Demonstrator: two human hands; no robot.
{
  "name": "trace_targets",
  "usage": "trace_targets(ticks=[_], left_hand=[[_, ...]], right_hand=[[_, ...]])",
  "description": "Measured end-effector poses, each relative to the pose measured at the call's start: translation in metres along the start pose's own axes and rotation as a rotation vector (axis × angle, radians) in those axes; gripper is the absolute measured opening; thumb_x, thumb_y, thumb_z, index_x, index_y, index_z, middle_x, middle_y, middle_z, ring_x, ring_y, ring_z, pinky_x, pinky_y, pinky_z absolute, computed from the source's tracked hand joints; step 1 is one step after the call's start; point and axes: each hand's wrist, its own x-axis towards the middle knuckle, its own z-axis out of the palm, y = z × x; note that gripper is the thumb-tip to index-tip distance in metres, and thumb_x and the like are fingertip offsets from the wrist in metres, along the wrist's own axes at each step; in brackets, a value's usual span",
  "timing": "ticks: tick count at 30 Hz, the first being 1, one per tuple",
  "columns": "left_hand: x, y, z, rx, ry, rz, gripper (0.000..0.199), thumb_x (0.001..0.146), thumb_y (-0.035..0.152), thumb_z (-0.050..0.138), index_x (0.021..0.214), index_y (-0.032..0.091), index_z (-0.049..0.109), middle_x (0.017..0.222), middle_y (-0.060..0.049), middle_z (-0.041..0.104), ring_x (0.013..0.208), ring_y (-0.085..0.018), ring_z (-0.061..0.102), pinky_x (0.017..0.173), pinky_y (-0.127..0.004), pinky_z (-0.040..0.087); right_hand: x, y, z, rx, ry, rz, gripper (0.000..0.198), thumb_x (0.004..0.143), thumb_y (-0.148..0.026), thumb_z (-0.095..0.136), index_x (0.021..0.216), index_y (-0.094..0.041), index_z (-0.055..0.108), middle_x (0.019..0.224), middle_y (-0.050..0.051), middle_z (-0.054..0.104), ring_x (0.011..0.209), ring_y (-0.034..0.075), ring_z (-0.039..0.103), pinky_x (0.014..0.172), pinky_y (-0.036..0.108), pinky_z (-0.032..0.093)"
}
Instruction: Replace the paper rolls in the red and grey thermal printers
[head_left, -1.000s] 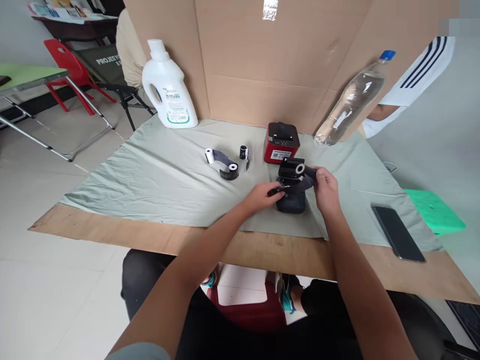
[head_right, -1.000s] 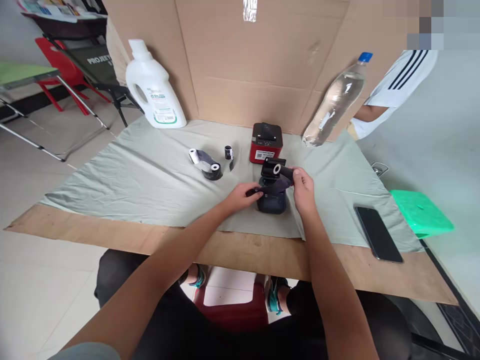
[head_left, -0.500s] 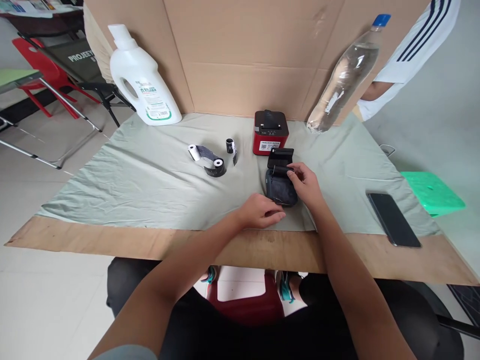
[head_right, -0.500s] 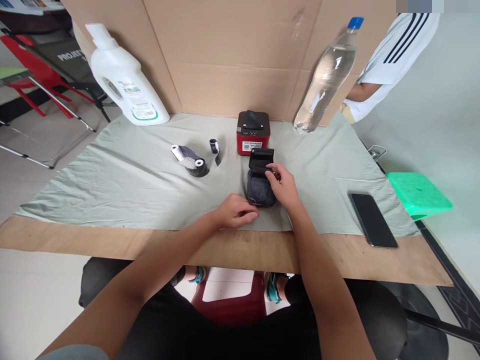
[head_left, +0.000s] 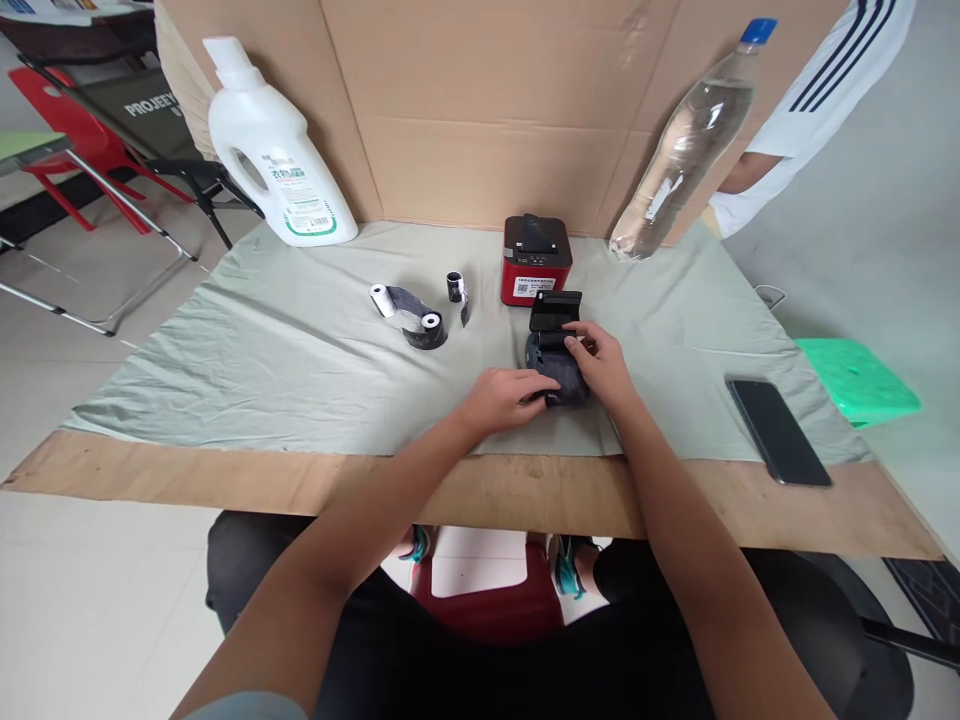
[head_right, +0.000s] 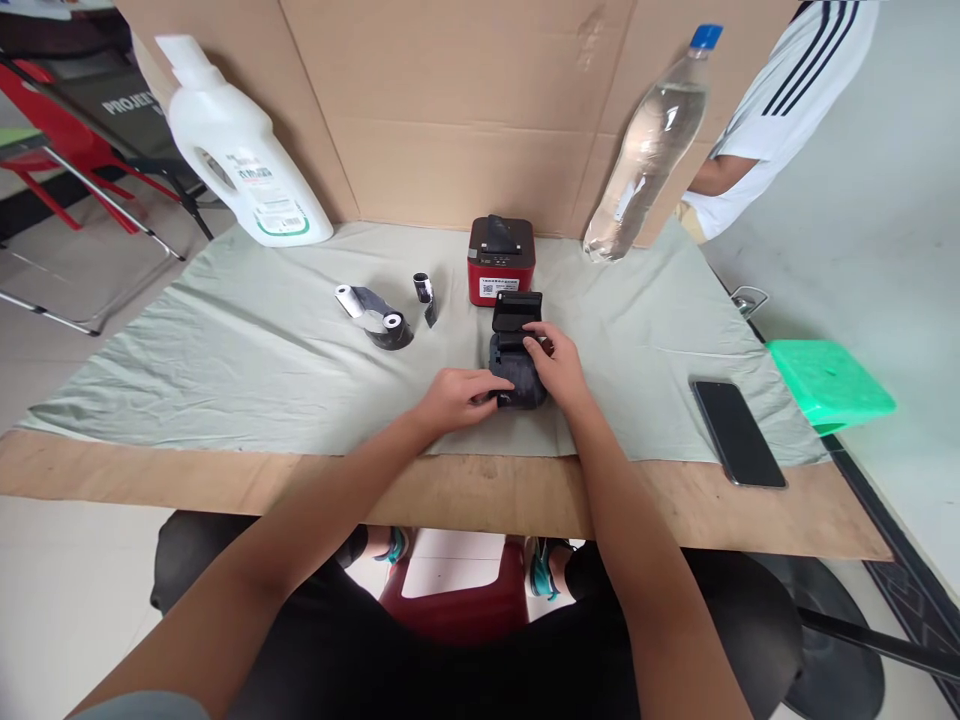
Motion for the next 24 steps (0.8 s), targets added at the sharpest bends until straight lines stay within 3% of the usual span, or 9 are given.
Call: trace_targets(ticks=[4, 8, 11, 13, 15, 18, 21, 24], left_hand=[[0.0, -0.003, 0.003, -0.021, 0.011, -0.016, 0.024, 0.096, 0.025, 0.06, 0.108, 0.024, 0.081, 0.085, -0.001, 0.081, 0.071, -0.012, 0.072, 0.063, -0.022, 0.049], [0.0, -0.004, 0.004, -0.024, -0.001, -0.018, 0.025, 0.097, 0.026, 0.059, 0.108, 0.025, 0.081, 0.087, -0.002, 0.082, 0.073, -0.012, 0.075, 0.065, -0.021, 0.052], [-0.001, -0.004, 0.005, -0.02, -0.001, -0.002, 0.024, 0.097, 0.025, 0.06, 0.108, 0.024, 0.081, 0.087, -0.002, 0.082, 0.073, -0.012, 0.076, 0.064, -0.021, 0.053], [-0.001, -0.004, 0.006, -0.022, 0.01, 0.014, 0.023, 0.097, 0.025, 0.06, 0.107, 0.023, 0.081, 0.088, -0.002, 0.083, 0.074, -0.012, 0.076, 0.065, -0.021, 0.054], [-0.001, -0.004, 0.007, -0.027, 0.027, 0.032, 0.022, 0.098, 0.024, 0.06, 0.107, 0.024, 0.08, 0.09, -0.002, 0.083, 0.074, -0.012, 0.076, 0.066, -0.021, 0.055], [-0.001, -0.004, 0.008, -0.023, 0.062, 0.057, 0.023, 0.1, 0.025, 0.058, 0.107, 0.024, 0.079, 0.09, -0.002, 0.083, 0.072, -0.011, 0.075, 0.065, -0.021, 0.054], [0.001, -0.002, 0.008, -0.011, 0.112, 0.09, 0.024, 0.102, 0.026, 0.056, 0.106, 0.023, 0.079, 0.085, -0.001, 0.082, 0.067, -0.009, 0.073, 0.062, -0.02, 0.053], [0.002, 0.0, 0.007, -0.01, 0.18, 0.137, 0.023, 0.102, 0.024, 0.057, 0.104, 0.022, 0.079, 0.079, 0.0, 0.08, 0.062, -0.008, 0.07, 0.058, -0.02, 0.05]], right_hand=[[0.003, 0.002, -0.001, -0.119, 0.109, -0.03, 0.027, 0.077, -0.029, 0.068, 0.102, -0.023, 0.076, 0.108, 0.006, 0.057, 0.064, 0.013, 0.043, 0.076, 0.039, 0.052], [0.004, 0.006, -0.001, -0.14, 0.074, 0.079, 0.025, 0.076, -0.031, 0.072, 0.099, -0.024, 0.078, 0.109, 0.007, 0.057, 0.056, 0.01, 0.04, 0.073, 0.042, 0.055], [0.003, 0.01, 0.002, -0.127, 0.085, 0.074, 0.024, 0.078, -0.034, 0.071, 0.099, -0.024, 0.078, 0.112, 0.008, 0.06, 0.059, 0.012, 0.044, 0.077, 0.044, 0.057], [0.004, 0.013, 0.005, -0.087, 0.138, 0.058, 0.036, 0.08, -0.039, 0.071, 0.113, -0.025, 0.074, 0.121, 0.01, 0.062, 0.071, 0.017, 0.054, 0.083, 0.046, 0.058], [0.006, 0.017, 0.009, 0.016, 0.152, 0.062, 0.058, 0.082, -0.047, 0.072, 0.135, -0.027, 0.062, 0.137, 0.013, 0.059, 0.097, 0.025, 0.062, 0.09, 0.047, 0.057], [0.01, 0.019, 0.012, 0.231, 0.053, 0.06, 0.079, 0.085, -0.061, 0.071, 0.152, -0.033, 0.042, 0.155, 0.01, 0.052, 0.13, 0.029, 0.057, 0.103, 0.048, 0.054], [0.012, 0.015, 0.012, 0.382, -0.008, 0.04, 0.071, 0.088, -0.069, 0.066, 0.146, -0.035, 0.045, 0.154, 0.006, 0.055, 0.137, 0.027, 0.055, 0.113, 0.046, 0.049], [0.01, 0.007, 0.009, 0.467, 0.009, 0.075, 0.047, 0.092, -0.065, 0.062, 0.126, -0.034, 0.056, 0.135, 0.002, 0.066, 0.126, 0.025, 0.061, 0.113, 0.044, 0.049]])
